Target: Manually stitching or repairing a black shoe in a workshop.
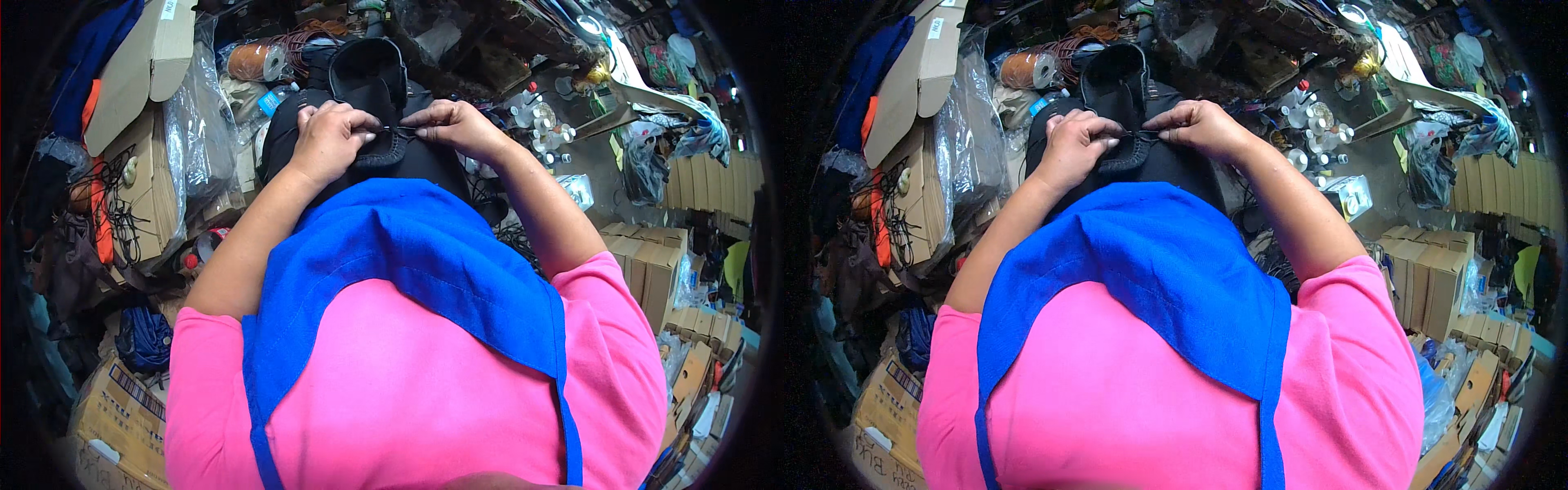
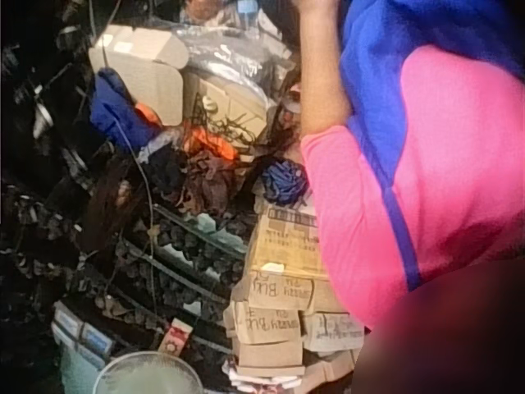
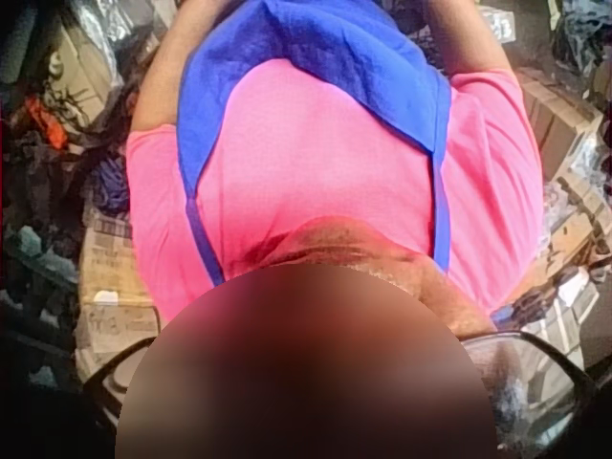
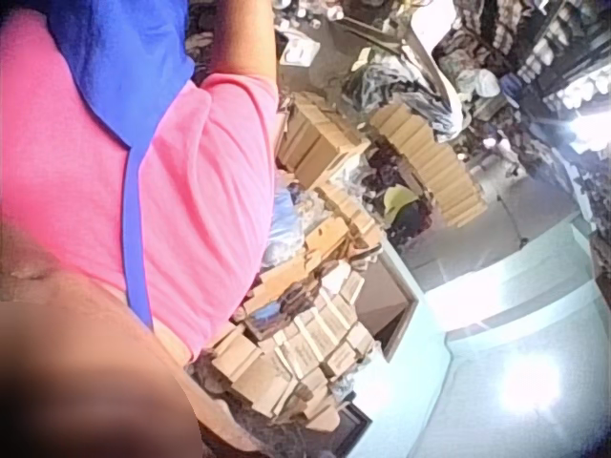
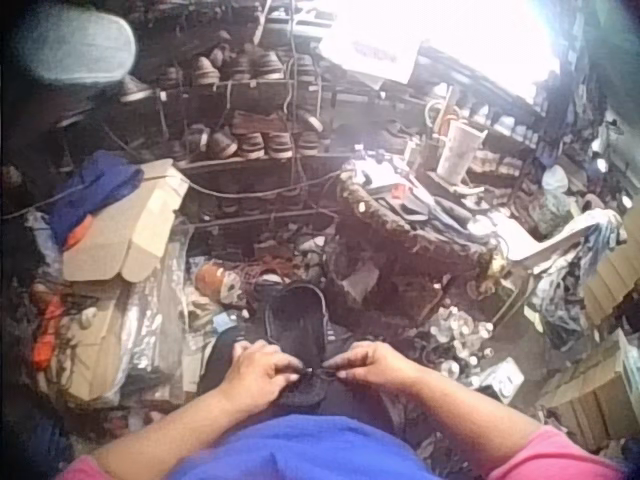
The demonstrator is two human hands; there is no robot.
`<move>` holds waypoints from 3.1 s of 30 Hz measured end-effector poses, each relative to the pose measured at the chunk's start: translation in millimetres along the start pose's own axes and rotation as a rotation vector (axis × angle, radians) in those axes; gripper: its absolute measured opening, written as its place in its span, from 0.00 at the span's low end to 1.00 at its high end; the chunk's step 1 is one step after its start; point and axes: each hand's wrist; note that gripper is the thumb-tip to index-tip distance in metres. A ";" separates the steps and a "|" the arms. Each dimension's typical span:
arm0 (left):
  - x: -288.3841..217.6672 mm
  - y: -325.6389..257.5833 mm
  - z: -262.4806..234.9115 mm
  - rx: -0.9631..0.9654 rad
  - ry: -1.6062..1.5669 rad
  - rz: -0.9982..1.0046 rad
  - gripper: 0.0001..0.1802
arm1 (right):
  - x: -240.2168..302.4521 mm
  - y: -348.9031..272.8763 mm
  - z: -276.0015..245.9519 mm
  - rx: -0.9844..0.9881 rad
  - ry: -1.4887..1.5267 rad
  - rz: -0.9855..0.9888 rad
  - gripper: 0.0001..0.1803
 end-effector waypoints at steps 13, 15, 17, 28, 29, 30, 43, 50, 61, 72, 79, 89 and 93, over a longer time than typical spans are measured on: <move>-6.6 7.1 -0.4 0.072 -0.151 -0.103 0.12 | 5.5 6.6 7.2 -0.062 0.293 0.137 0.12; -2.1 8.7 0.4 0.055 -0.231 -0.060 0.12 | 5.6 6.3 5.5 -0.034 0.275 0.111 0.12; -2.1 9.3 -1.4 -0.117 -0.259 -0.035 0.12 | 5.5 5.2 3.7 -0.038 0.234 0.113 0.12; -22.8 14.7 -24.8 -0.137 0.018 0.284 0.06 | 12.5 7.4 2.8 -0.026 -0.125 0.049 0.13; -22.5 22.9 -26.2 -0.158 0.061 0.275 0.06 | 11.7 8.5 2.8 -0.022 -0.144 0.053 0.13; -17.5 29.9 -23.2 -0.194 0.070 0.263 0.07 | 11.5 9.8 2.6 -0.018 -0.162 0.056 0.14; -1.9 1.2 -10.6 -0.065 -0.056 0.041 0.09 | 14.4 10.6 1.6 -0.024 -0.155 0.034 0.13; -12.7 2.6 -3.2 0.079 -0.029 -0.154 0.10 | 16.8 13.5 4.6 -0.042 0.144 0.135 0.11; -20.9 13.1 0.7 0.172 -0.037 -0.198 0.12 | 19.0 32.1 -4.4 0.050 -0.028 0.205 0.08; -20.6 16.8 -15.1 0.090 0.177 0.108 0.04 | 28.7 34.9 -0.1 0.114 -0.312 0.035 0.09; -2.5 3.8 -23.4 -0.040 0.283 0.267 0.07 | 3.3 17.5 -25.4 0.028 0.233 0.172 0.09; -12.9 9.5 -9.1 0.154 0.008 0.014 0.08 | -0.2 0.4 -11.5 -0.054 0.016 0.070 0.08; -14.1 13.3 -7.8 0.177 -0.039 0.022 0.08 | 4.0 -5.9 -12.2 -0.153 0.018 0.065 0.13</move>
Point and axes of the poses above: each hand's wrist, its own y-axis towards the middle knuckle, its own z-axis out of the palm, x = y × z, and after that the axes turned 13 degrees about -z, right-handed
